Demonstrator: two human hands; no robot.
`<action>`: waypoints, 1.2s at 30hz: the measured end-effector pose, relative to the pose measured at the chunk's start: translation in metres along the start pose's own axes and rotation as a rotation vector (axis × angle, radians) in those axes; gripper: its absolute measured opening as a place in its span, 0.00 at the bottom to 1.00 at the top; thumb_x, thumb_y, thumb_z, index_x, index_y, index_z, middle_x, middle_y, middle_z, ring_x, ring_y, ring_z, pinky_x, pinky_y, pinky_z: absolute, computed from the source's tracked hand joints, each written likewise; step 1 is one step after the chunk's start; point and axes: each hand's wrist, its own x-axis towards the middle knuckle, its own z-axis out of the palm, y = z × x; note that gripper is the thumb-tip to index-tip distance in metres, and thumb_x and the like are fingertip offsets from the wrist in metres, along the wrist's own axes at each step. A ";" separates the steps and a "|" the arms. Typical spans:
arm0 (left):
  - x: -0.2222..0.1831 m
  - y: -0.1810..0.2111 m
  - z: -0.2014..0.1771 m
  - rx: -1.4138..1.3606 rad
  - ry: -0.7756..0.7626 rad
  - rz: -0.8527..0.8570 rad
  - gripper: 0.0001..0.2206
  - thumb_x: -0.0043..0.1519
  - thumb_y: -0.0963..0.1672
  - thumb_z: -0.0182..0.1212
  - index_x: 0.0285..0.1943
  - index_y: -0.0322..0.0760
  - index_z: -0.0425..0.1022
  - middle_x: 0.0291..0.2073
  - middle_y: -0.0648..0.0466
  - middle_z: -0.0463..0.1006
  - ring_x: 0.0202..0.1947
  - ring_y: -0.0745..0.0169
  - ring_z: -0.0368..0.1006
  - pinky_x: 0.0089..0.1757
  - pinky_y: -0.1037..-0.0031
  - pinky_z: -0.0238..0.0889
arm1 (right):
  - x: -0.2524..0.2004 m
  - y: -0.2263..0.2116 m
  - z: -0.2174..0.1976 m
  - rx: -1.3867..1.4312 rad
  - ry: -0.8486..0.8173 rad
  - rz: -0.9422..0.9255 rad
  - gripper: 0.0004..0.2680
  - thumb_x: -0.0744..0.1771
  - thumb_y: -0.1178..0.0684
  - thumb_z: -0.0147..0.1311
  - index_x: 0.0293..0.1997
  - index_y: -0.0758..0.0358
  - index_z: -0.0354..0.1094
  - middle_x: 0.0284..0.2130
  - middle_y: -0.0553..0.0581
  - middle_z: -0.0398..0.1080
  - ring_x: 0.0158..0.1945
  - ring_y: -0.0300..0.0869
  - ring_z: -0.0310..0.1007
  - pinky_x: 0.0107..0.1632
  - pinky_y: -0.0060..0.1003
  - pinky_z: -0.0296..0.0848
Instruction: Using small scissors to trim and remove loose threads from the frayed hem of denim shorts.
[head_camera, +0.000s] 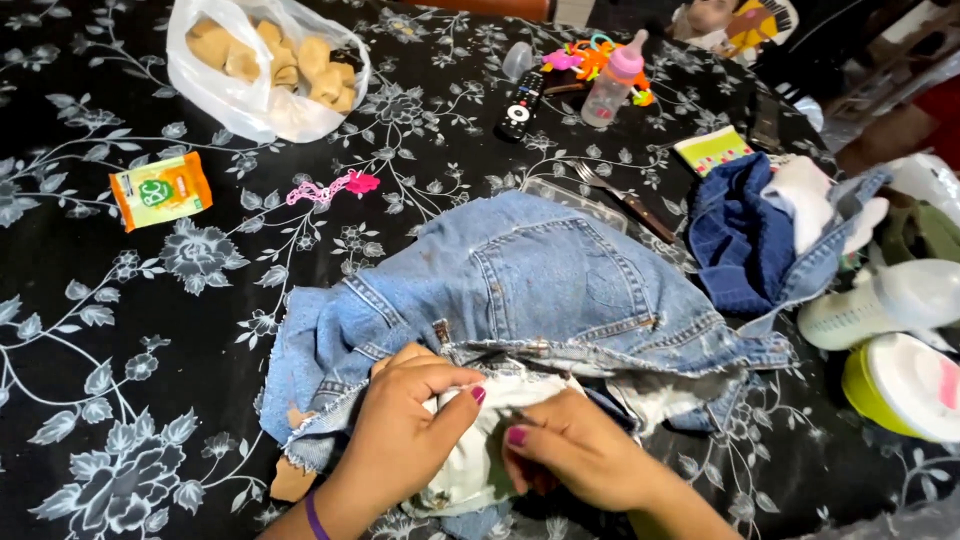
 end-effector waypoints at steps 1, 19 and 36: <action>0.000 0.002 -0.001 0.003 0.005 -0.006 0.09 0.60 0.48 0.66 0.40 0.47 0.92 0.31 0.64 0.90 0.39 0.65 0.77 0.48 0.66 0.64 | 0.001 0.004 0.002 0.002 -0.008 -0.001 0.17 0.73 0.48 0.46 0.27 0.61 0.78 0.19 0.51 0.77 0.20 0.34 0.72 0.27 0.27 0.70; -0.001 0.019 -0.002 -0.004 0.004 -0.024 0.02 0.57 0.45 0.66 0.32 0.49 0.82 0.46 0.63 0.93 0.48 0.63 0.83 0.53 0.62 0.63 | 0.000 -0.004 0.007 0.238 0.096 0.188 0.25 0.73 0.42 0.36 0.17 0.63 0.69 0.10 0.54 0.65 0.16 0.40 0.63 0.27 0.34 0.63; -0.006 0.008 0.005 0.001 0.027 -0.042 0.01 0.55 0.45 0.67 0.32 0.49 0.82 0.39 0.61 0.93 0.42 0.66 0.85 0.49 0.68 0.66 | -0.001 0.024 0.011 0.391 0.148 0.230 0.22 0.74 0.42 0.39 0.25 0.67 0.68 0.11 0.61 0.67 0.12 0.42 0.58 0.19 0.32 0.59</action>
